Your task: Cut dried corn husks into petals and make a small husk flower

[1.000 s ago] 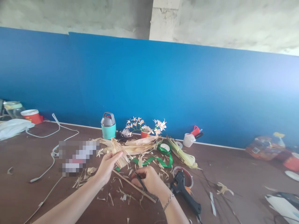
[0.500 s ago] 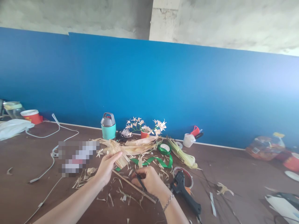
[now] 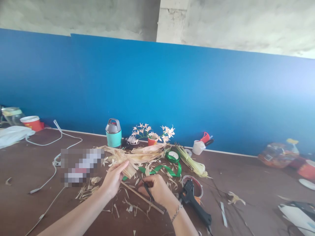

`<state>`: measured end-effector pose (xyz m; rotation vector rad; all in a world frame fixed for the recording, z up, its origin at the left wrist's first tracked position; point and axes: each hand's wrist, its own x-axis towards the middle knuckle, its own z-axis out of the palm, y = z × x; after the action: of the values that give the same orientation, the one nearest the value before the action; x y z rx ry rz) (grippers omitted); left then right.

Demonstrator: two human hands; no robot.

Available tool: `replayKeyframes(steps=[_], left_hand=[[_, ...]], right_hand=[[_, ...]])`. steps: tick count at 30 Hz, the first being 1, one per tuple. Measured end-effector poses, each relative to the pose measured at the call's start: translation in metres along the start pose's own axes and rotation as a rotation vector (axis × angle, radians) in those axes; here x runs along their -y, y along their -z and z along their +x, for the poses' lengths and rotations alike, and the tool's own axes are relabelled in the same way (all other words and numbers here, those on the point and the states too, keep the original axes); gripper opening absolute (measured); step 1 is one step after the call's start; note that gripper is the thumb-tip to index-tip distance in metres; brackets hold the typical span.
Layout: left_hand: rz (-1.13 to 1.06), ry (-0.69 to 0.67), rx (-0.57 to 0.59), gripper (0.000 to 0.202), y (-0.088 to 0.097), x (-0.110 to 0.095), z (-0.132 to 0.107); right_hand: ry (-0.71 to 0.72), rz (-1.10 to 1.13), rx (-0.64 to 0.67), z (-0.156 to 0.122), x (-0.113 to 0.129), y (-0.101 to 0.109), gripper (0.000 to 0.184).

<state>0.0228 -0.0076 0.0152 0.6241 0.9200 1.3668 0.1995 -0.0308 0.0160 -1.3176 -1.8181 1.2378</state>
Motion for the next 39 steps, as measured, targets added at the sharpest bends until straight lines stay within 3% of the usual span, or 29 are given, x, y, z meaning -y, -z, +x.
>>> replayKeyframes(steps=[16, 28, 39], left_hand=[[0.01, 0.035, 0.015, 0.024, -0.004, 0.003, -0.004], [0.059, 0.088, 0.052, 0.035, -0.007, 0.005, -0.009], [0.133, 0.056, 0.105, 0.029, -0.001, 0.012, -0.005]], right_hand=[[-0.004, 0.021, -0.074, 0.001, 0.006, -0.004, 0.024], [0.042, 0.157, -0.043, 0.003, -0.003, -0.008, 0.013], [0.06, 0.232, -0.013, 0.004, -0.004, -0.01, 0.026]])
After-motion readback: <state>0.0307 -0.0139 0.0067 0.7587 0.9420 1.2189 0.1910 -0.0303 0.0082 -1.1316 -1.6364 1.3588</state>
